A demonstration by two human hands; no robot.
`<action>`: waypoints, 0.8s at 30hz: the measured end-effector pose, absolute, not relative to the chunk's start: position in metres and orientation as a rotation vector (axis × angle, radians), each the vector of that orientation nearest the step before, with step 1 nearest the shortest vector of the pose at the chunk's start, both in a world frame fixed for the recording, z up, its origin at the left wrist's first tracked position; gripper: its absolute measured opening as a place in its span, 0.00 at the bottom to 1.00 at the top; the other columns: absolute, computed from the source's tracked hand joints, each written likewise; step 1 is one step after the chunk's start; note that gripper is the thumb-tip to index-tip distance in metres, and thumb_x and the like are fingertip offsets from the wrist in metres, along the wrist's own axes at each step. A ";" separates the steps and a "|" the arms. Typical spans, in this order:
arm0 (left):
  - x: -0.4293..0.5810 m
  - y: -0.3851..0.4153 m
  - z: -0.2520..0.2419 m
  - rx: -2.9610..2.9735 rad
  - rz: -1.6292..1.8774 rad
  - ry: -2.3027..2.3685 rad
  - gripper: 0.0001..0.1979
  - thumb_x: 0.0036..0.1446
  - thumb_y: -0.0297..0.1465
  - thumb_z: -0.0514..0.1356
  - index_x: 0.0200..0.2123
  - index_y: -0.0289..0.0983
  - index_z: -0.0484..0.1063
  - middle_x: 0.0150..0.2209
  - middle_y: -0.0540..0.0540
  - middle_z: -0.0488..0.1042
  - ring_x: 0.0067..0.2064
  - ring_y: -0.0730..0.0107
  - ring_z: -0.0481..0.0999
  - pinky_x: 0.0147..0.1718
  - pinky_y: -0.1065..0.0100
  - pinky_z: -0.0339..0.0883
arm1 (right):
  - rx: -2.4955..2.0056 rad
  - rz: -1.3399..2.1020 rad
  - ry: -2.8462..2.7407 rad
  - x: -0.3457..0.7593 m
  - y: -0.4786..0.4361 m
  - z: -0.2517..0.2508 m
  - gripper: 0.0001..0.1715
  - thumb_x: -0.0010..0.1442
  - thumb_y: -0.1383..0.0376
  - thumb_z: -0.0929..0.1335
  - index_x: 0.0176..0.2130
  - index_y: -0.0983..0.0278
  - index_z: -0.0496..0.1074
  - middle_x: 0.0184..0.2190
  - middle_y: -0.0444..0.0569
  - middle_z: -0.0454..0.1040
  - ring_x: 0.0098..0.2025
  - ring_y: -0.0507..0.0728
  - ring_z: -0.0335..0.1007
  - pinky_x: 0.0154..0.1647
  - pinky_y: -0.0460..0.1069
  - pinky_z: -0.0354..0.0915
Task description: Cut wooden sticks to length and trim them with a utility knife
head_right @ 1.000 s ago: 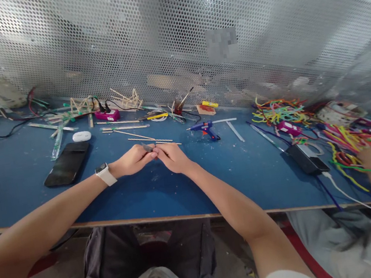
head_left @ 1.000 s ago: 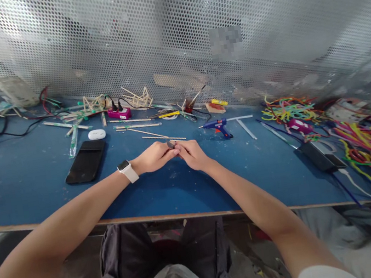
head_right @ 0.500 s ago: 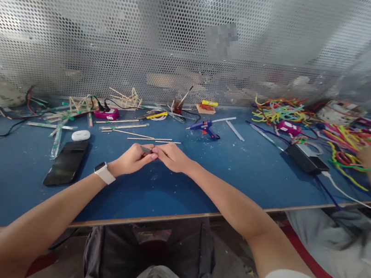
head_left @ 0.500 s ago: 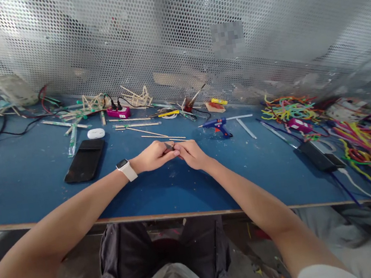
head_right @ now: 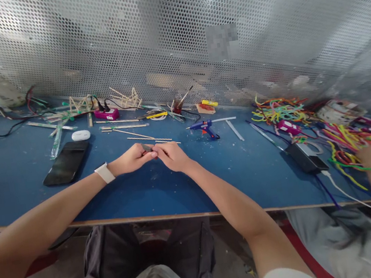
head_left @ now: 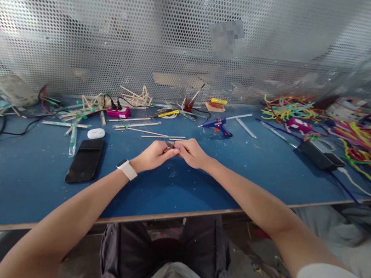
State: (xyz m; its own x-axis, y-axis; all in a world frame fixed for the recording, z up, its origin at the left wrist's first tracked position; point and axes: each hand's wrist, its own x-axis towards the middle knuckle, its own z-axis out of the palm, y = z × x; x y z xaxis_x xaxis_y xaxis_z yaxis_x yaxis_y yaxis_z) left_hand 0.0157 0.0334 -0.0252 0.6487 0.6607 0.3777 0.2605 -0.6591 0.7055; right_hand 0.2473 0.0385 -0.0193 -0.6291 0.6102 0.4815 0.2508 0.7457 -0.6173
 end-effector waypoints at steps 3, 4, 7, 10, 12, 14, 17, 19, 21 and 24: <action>0.016 0.032 -0.023 2.238 0.864 0.712 0.39 0.81 0.61 0.53 0.24 0.41 0.53 0.26 0.54 0.54 0.28 0.75 0.51 0.27 0.67 0.47 | -0.652 0.666 -2.248 0.248 0.038 -0.019 0.45 0.84 0.32 0.56 0.30 0.58 0.68 0.24 0.43 0.70 0.27 0.53 0.61 0.35 0.52 0.58; 0.017 0.032 -0.021 2.236 0.871 0.710 0.38 0.80 0.61 0.55 0.24 0.41 0.54 0.27 0.53 0.57 0.28 0.75 0.53 0.28 0.67 0.50 | -0.653 0.669 -2.252 0.248 0.038 -0.019 0.45 0.84 0.32 0.56 0.30 0.58 0.68 0.23 0.42 0.69 0.26 0.53 0.61 0.35 0.52 0.57; 0.017 0.030 -0.019 2.230 0.875 0.711 0.38 0.80 0.60 0.56 0.24 0.40 0.55 0.27 0.53 0.60 0.29 0.75 0.55 0.29 0.67 0.51 | -0.657 0.681 -2.256 0.248 0.038 -0.018 0.44 0.85 0.33 0.56 0.31 0.58 0.68 0.23 0.42 0.69 0.26 0.53 0.61 0.35 0.52 0.57; 0.016 0.029 -0.019 2.224 0.853 0.726 0.37 0.81 0.59 0.54 0.24 0.41 0.55 0.24 0.56 0.53 0.27 0.76 0.50 0.27 0.66 0.47 | -0.658 0.694 -2.256 0.247 0.038 -0.018 0.44 0.85 0.33 0.55 0.31 0.59 0.69 0.24 0.42 0.69 0.27 0.54 0.63 0.36 0.52 0.59; 0.016 0.029 -0.019 2.220 0.844 0.730 0.37 0.82 0.58 0.54 0.24 0.41 0.55 0.23 0.56 0.52 0.26 0.76 0.50 0.27 0.66 0.46 | -0.658 0.699 -2.258 0.247 0.038 -0.018 0.44 0.85 0.33 0.55 0.31 0.58 0.68 0.24 0.42 0.69 0.27 0.54 0.63 0.36 0.51 0.59; 0.016 0.028 -0.020 2.217 0.848 0.730 0.38 0.82 0.59 0.54 0.24 0.41 0.54 0.23 0.56 0.51 0.26 0.76 0.49 0.27 0.66 0.45 | -0.659 0.701 -2.259 0.247 0.038 -0.017 0.44 0.84 0.32 0.55 0.31 0.58 0.68 0.23 0.42 0.69 0.27 0.54 0.62 0.36 0.51 0.59; 0.017 0.028 -0.019 2.218 0.858 0.721 0.40 0.80 0.61 0.55 0.22 0.41 0.52 0.24 0.55 0.53 0.27 0.76 0.51 0.27 0.65 0.46 | -0.658 0.703 -2.261 0.247 0.038 -0.017 0.45 0.84 0.31 0.55 0.30 0.59 0.68 0.23 0.42 0.68 0.26 0.53 0.61 0.35 0.51 0.58; 0.017 0.028 -0.018 2.221 0.858 0.711 0.40 0.80 0.62 0.55 0.22 0.41 0.52 0.25 0.54 0.55 0.27 0.76 0.52 0.27 0.65 0.48 | -0.660 0.706 -2.261 0.247 0.038 -0.017 0.45 0.84 0.31 0.56 0.30 0.59 0.68 0.22 0.42 0.68 0.26 0.53 0.60 0.34 0.51 0.57; 0.017 0.028 -0.018 2.222 0.859 0.703 0.40 0.80 0.62 0.54 0.22 0.41 0.53 0.25 0.54 0.56 0.27 0.76 0.52 0.27 0.66 0.49 | -0.665 0.710 -2.258 0.248 0.038 -0.017 0.46 0.84 0.31 0.56 0.30 0.59 0.69 0.22 0.41 0.68 0.25 0.53 0.61 0.34 0.51 0.57; 0.016 0.029 -0.017 2.225 0.861 0.697 0.40 0.81 0.61 0.54 0.23 0.41 0.54 0.26 0.53 0.59 0.28 0.76 0.53 0.28 0.66 0.51 | -0.671 0.716 -2.254 0.248 0.038 -0.017 0.46 0.83 0.31 0.56 0.29 0.59 0.69 0.21 0.41 0.68 0.24 0.52 0.61 0.33 0.51 0.57</action>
